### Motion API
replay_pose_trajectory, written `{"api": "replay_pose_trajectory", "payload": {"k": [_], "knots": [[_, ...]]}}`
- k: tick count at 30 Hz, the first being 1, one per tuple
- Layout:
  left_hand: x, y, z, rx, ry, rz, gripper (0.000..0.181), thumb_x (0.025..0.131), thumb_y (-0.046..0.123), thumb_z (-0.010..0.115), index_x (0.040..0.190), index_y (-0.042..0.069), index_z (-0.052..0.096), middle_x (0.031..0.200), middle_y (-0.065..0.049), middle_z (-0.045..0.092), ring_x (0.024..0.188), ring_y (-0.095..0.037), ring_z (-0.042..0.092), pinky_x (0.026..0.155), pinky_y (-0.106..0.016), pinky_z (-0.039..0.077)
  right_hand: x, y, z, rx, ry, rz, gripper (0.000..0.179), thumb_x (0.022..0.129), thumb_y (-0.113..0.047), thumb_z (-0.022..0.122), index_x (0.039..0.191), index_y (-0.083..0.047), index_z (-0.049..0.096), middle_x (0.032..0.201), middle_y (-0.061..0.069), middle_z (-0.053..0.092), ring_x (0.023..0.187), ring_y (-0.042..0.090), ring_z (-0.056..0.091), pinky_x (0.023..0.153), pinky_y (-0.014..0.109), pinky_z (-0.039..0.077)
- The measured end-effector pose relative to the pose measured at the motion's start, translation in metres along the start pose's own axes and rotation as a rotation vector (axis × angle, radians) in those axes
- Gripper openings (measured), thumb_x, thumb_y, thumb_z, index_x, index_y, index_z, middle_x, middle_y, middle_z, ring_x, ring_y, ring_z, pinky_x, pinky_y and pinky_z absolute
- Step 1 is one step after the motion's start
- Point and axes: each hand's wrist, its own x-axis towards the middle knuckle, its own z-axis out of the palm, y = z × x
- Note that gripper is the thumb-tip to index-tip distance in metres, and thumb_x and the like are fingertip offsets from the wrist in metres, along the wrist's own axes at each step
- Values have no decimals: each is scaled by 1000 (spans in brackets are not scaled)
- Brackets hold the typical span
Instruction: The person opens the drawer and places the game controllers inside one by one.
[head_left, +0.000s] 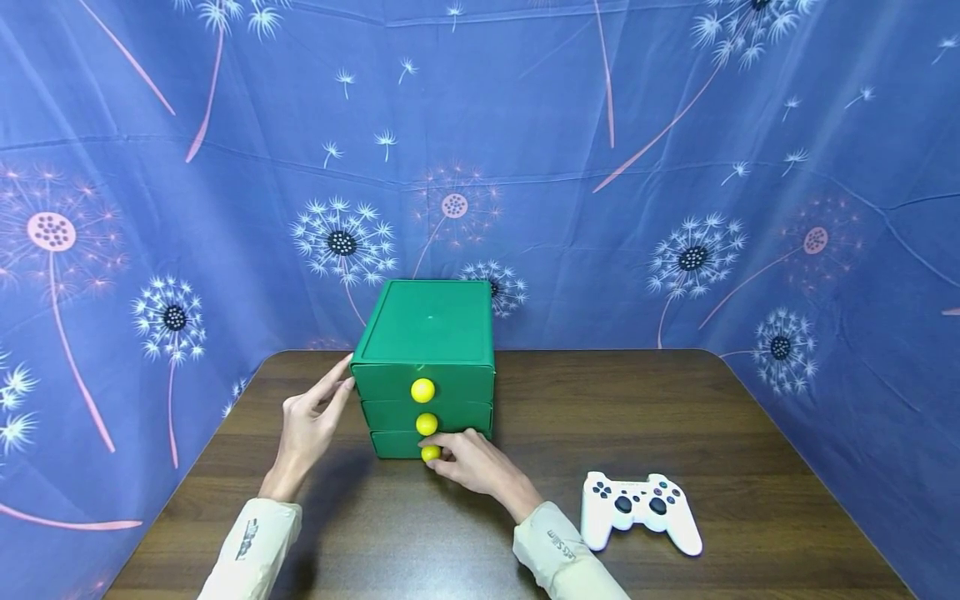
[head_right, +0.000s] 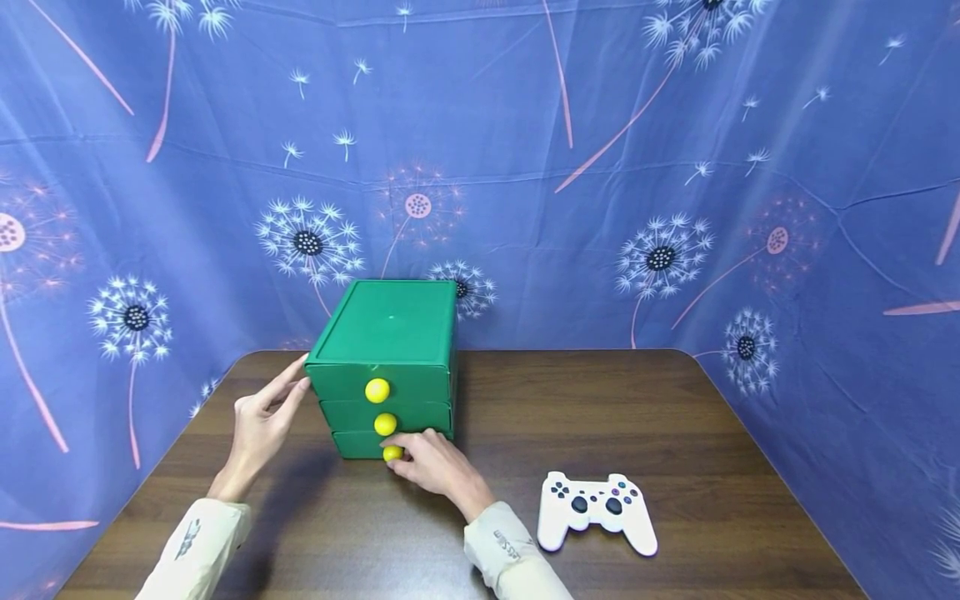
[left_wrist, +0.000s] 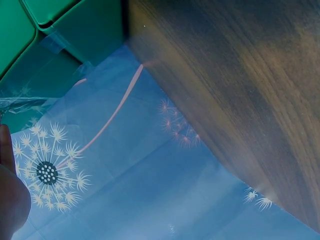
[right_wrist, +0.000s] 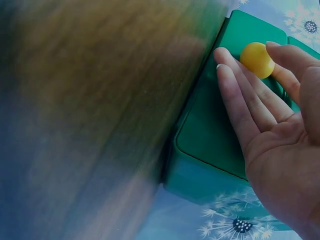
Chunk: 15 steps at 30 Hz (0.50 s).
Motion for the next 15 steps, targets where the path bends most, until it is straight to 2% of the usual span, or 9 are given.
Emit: {"api": "replay_pose_trajectory", "payload": {"k": [3,5,12,15], "knots": [[-1,-3,0,-2,-1,-2,48,84,-23,71,129,-6,70,86,-20,76,76,-23,76,69,-9,49,0,0,0,-8,9,-12,25,100,-9,70,124,-10,75,96,-6,74,71,1,60,59,16,48],[-1,-3,1,-3,-1,-2,48,84,-23,71,129,-6,70,86,-20,76,76,-23,76,68,-9,49,0,0,0,-10,14,-17,25,100,-9,70,124,-10,76,96,-6,74,70,1,59,59,16,48],[1,3,0,-3,0,-2,46,85,-24,70,128,-8,69,86,-22,76,71,-38,75,68,-9,49,-1,-2,1,-25,29,-10,24,100,-9,71,123,-11,77,95,-6,75,69,-2,57,59,15,47],[2,7,-1,3,-1,0,46,85,-23,70,128,-8,69,87,-22,76,71,-39,74,68,-9,48,-2,-3,2,-27,31,-9,23,100,-10,71,122,-11,78,94,-5,75,69,-2,57,59,15,47]]}}
